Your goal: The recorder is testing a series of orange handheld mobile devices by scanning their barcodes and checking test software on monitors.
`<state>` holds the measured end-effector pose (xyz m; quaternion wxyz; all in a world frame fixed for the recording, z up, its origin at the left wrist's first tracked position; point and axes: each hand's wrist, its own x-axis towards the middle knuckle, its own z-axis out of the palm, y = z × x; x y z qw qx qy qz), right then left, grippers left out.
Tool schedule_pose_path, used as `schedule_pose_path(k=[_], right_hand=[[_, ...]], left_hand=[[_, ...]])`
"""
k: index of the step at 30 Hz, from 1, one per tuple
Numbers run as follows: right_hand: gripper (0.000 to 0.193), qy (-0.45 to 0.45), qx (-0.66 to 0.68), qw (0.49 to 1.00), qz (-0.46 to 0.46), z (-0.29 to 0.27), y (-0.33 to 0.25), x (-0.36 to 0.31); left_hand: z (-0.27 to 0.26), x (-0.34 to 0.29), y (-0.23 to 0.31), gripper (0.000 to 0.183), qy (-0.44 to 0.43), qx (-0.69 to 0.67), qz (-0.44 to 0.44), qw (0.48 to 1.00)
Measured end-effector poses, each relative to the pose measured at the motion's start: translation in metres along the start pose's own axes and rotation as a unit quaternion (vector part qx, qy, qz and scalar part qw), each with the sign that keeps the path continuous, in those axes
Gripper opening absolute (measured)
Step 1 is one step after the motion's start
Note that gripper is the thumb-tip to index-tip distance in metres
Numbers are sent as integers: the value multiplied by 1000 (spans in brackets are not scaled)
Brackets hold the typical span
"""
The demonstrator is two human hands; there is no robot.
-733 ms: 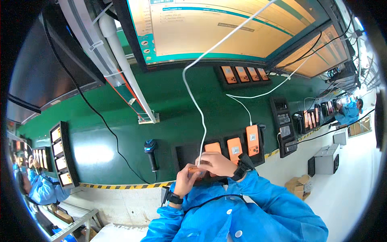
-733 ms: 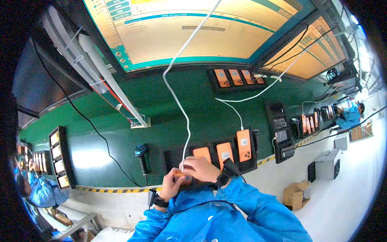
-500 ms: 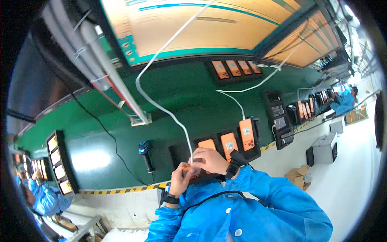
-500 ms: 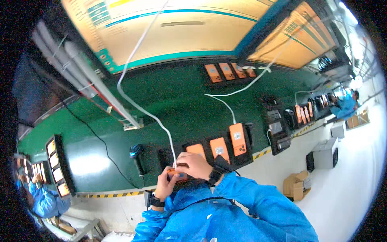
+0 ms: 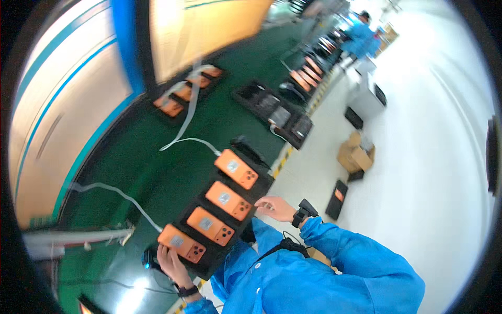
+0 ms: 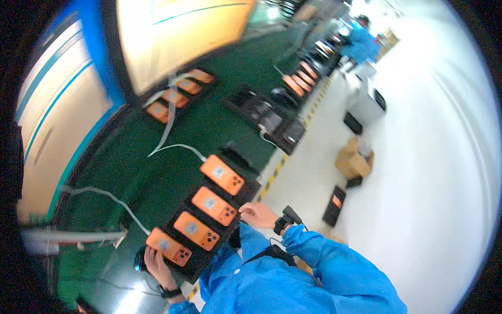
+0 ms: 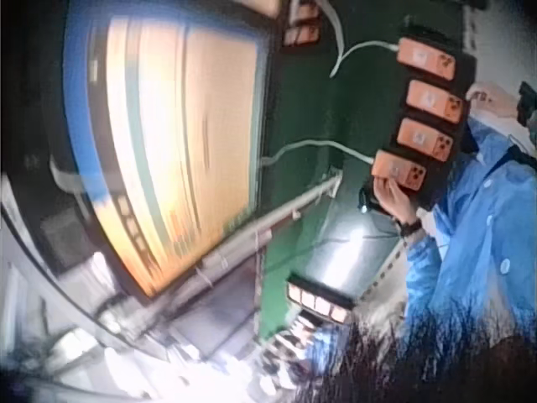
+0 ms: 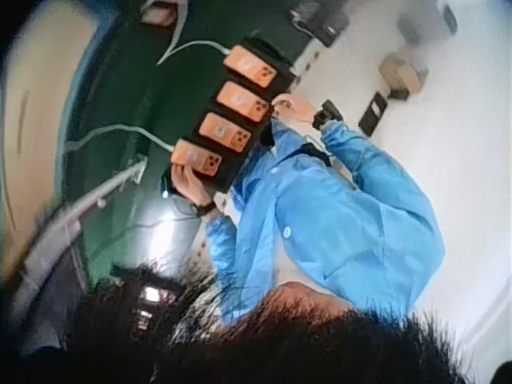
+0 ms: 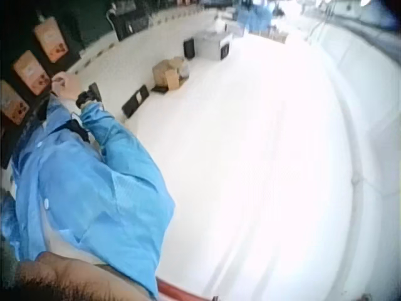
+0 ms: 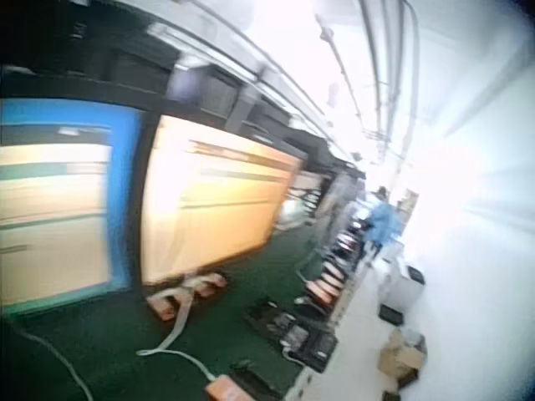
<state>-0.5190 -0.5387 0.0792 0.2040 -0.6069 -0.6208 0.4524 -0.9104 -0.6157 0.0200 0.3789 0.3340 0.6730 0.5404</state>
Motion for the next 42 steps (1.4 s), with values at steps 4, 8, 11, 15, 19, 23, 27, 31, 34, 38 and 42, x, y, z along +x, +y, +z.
schedule_pose_path(k=[4,8,11,15,19,23,27,31,34,38,42], right_hand=[[30,16,-48,997,65,-32,56,-41],[33,-35,-130,983,124,-55,89,-56],[34,-81,-176,978,84,-76,94,-57],[33,-40,-187,979,67,-65,133,-39],[25,53,-87,993,-63,-4,182,-5],[8,-140,-130,979,-69,71,362,-12],[19,-220,-95,971,20,24,355,-48],[35,-84,-48,983,159,-112,330,-105],[31,45,-32,986,160,-139,360,-110],[37,40,164,953,250,-179,331,-103],[38,16,209,952,225,-169,397,-83]], left_hand=[[0,-29,42,36,-38,160,-29,986],[-19,-25,33,45,-161,259,-67,950],[-7,-14,52,27,-168,197,-103,960],[27,-2,74,24,-179,253,-55,949],[81,-16,95,22,-197,198,-30,960],[205,-45,61,19,-275,130,-47,951],[289,-94,62,16,-349,102,-17,931],[400,-155,42,15,-430,80,-22,899],[457,-180,7,20,-500,110,-89,854],[508,-170,-41,25,-611,154,-107,769],[560,-157,-58,27,-613,163,-96,767]])
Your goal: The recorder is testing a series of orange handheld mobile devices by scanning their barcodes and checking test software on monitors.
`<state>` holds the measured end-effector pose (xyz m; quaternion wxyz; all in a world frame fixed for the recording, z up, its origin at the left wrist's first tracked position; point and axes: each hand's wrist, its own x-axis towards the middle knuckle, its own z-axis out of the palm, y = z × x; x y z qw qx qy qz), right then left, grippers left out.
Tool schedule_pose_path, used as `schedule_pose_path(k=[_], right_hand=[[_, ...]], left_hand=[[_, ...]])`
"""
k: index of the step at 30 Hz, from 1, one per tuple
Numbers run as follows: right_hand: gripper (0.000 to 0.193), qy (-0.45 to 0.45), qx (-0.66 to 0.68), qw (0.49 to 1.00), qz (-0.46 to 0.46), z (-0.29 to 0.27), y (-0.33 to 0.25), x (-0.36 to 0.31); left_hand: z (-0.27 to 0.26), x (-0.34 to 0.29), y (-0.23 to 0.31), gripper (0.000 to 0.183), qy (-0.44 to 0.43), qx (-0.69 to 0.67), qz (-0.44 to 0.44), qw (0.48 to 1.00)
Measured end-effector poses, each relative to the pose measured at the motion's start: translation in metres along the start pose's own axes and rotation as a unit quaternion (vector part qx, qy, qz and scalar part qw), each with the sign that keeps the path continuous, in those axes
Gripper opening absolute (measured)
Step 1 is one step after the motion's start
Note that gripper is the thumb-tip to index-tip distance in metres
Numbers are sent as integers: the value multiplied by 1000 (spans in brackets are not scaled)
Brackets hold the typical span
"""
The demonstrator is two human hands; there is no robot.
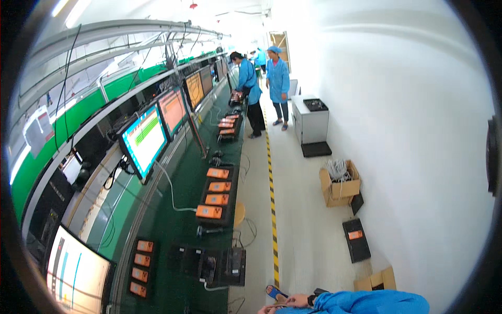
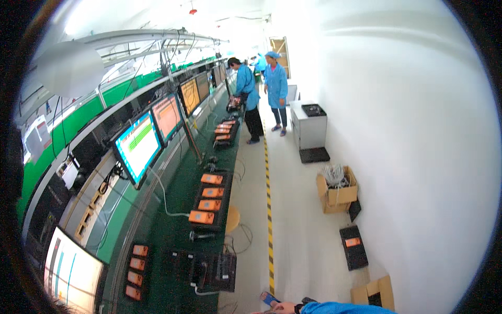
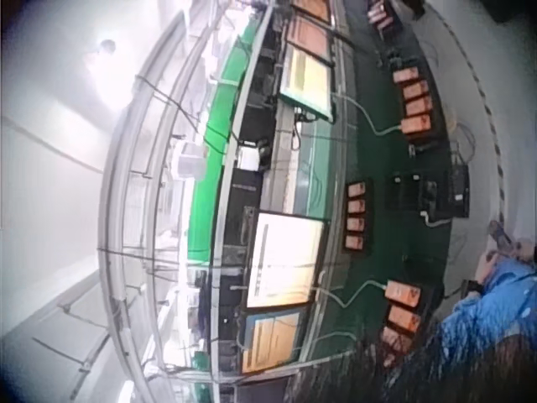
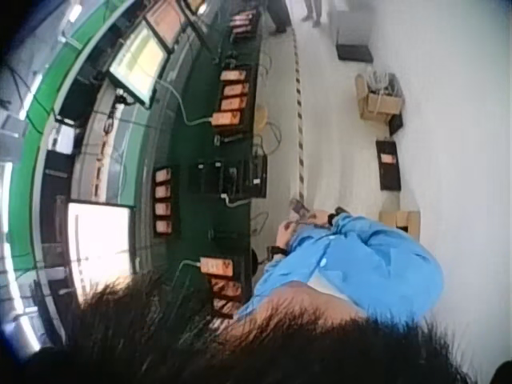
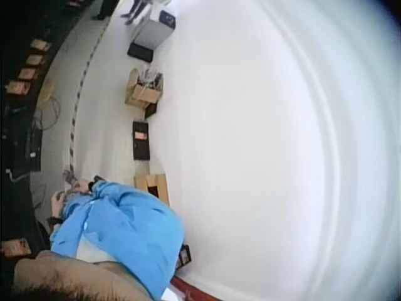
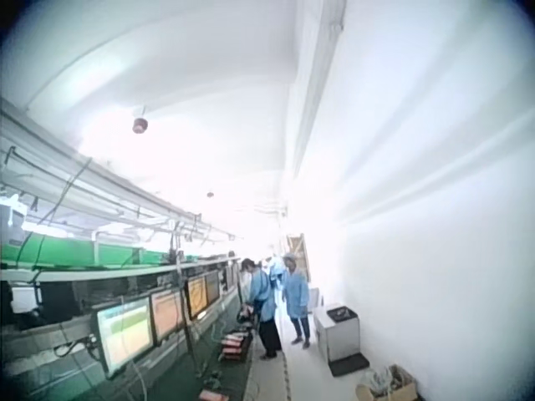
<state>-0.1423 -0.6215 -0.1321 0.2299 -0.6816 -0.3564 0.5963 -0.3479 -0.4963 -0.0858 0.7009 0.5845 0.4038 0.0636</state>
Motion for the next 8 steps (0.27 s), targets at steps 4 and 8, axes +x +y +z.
schedule_pose_path(k=[4,8], right_hand=[[37,31,-21,997,-64,-69,81,47],[46,125,-75,989,7,-142,224,115]], left_hand=[[-5,58,23,32,1,36,-18,999],[-17,137,56,31,-32,28,0,999]])
